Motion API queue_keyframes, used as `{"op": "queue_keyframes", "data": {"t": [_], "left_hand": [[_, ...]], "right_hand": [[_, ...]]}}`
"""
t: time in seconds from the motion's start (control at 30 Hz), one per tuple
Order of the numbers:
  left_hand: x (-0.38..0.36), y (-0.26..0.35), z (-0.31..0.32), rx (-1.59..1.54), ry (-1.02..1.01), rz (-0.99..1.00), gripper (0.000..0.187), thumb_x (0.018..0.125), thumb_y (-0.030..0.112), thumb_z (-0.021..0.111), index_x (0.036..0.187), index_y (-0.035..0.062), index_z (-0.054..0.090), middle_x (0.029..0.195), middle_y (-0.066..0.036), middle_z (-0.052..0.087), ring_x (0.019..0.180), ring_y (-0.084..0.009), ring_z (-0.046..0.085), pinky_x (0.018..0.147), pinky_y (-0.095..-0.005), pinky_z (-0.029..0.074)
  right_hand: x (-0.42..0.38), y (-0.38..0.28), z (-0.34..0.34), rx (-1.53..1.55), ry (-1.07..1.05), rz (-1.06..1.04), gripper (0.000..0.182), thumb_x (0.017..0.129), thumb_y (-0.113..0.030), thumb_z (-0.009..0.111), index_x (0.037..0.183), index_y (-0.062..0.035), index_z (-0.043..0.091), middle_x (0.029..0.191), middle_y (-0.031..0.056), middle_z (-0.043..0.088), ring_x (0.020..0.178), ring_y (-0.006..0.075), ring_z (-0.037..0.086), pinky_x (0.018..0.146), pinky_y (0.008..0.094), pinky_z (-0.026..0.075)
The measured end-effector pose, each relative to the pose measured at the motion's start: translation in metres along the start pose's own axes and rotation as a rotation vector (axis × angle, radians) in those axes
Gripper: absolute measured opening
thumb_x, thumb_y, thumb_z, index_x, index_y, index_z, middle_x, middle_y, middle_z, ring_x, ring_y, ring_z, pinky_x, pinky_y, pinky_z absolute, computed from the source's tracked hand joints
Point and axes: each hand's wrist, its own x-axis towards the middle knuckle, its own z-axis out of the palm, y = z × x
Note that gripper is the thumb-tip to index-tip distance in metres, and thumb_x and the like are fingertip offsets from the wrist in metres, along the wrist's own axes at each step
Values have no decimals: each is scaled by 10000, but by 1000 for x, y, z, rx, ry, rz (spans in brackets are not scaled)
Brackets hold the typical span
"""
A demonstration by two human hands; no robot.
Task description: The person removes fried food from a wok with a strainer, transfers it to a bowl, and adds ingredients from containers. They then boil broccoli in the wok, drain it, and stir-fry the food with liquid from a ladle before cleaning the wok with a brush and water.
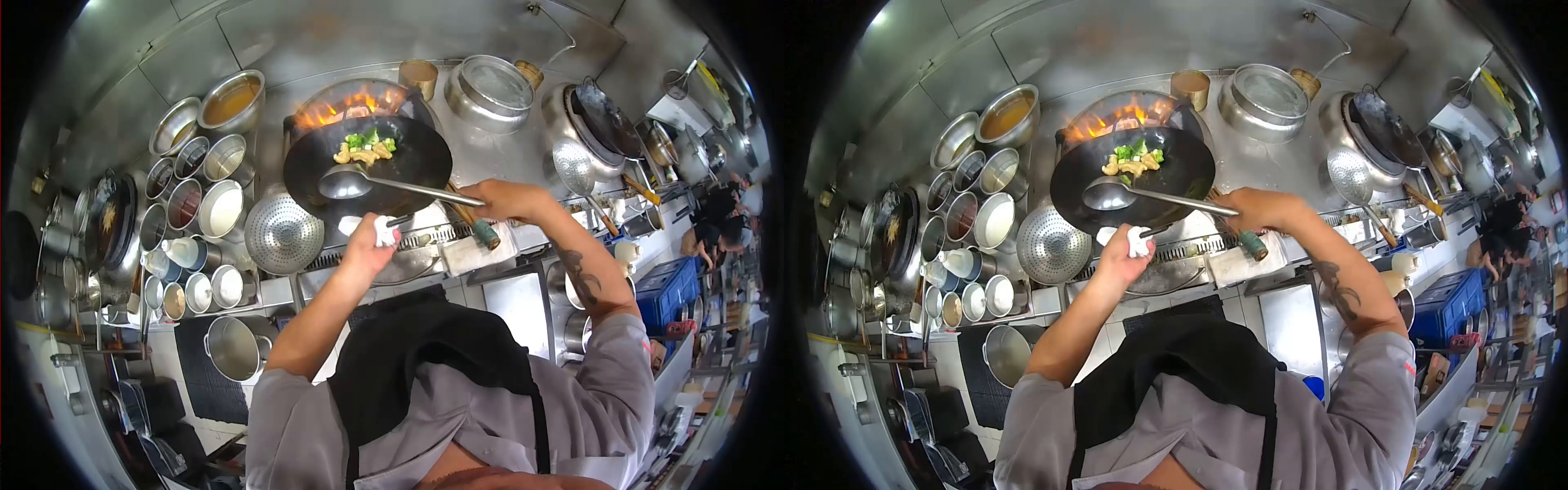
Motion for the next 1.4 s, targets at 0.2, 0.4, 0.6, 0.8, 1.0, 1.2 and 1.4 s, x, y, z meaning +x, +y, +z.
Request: {"op": "queue_keyframes", "data": {"t": [0.2, 0.4, 0.6, 0.8, 1.0, 1.2, 1.4], "left_hand": [[33, -9, -38, -60, -40, 125, 48, 857, 125, 554, 882, 92, 530, 741, -53, 582, 626, -190, 569, 519, -317, 490], [0, -51, -69, 102, 45, 1, 56, 838, 117, 558, 887, 109, 532, 733, -51, 569, 646, -187, 565, 514, -317, 483], [19, 17, -9, -47, 27, 10, 44, 834, 117, 568, 844, 78, 552, 753, -76, 591, 675, -235, 579, 551, -332, 499], [42, 26, -14, -119, -76, 34, 87, 834, 122, 560, 909, 79, 565, 795, -70, 605, 693, -245, 579, 527, -310, 489], [4, 18, 4, -112, 105, -7, 81, 830, 118, 570, 886, 69, 537, 792, -92, 592, 682, -243, 571, 528, -334, 498], [24, -49, -111, 98, 3, 12, 124, 802, 143, 610, 910, 139, 547, 759, -36, 595, 644, -188, 581, 476, -316, 484], [28, 26, -37, -57, -39, 42, 57, 831, 149, 580, 793, 128, 544, 687, -35, 562, 634, -197, 566, 487, -296, 469]], "right_hand": [[47, 30, 16, 219, -12, 162, 381, 798, -65, 526, 1177, -31, 543, 664, 100, 568, 525, 173, 514, 494, 320, 429], [39, 29, 5, -176, 248, 61, 324, 776, -24, 514, 1097, 2, 545, 841, 262, 620, 846, 435, 595, 752, 475, 476], [3, -2, -17, -256, 110, 91, 323, 767, -22, 537, 1088, -32, 571, 868, 237, 635, 861, 411, 617, 761, 473, 482], [2, -17, -8, -240, -5, 195, 430, 755, -39, 546, 1183, -68, 558, 888, 222, 645, 850, 393, 626, 758, 463, 485], [23, 24, 0, -144, 69, 11, 439, 766, -28, 546, 1205, -43, 551, 925, 240, 640, 908, 399, 613, 818, 453, 471], [40, 20, 20, -376, 340, 123, 246, 868, -82, 459, 1066, 13, 569, 875, 247, 640, 850, 389, 634, 733, 477, 497], [10, -9, 0, -405, 205, 101, 287, 849, -58, 461, 1108, 6, 568, 831, 242, 635, 810, 390, 634, 713, 481, 497]]}}
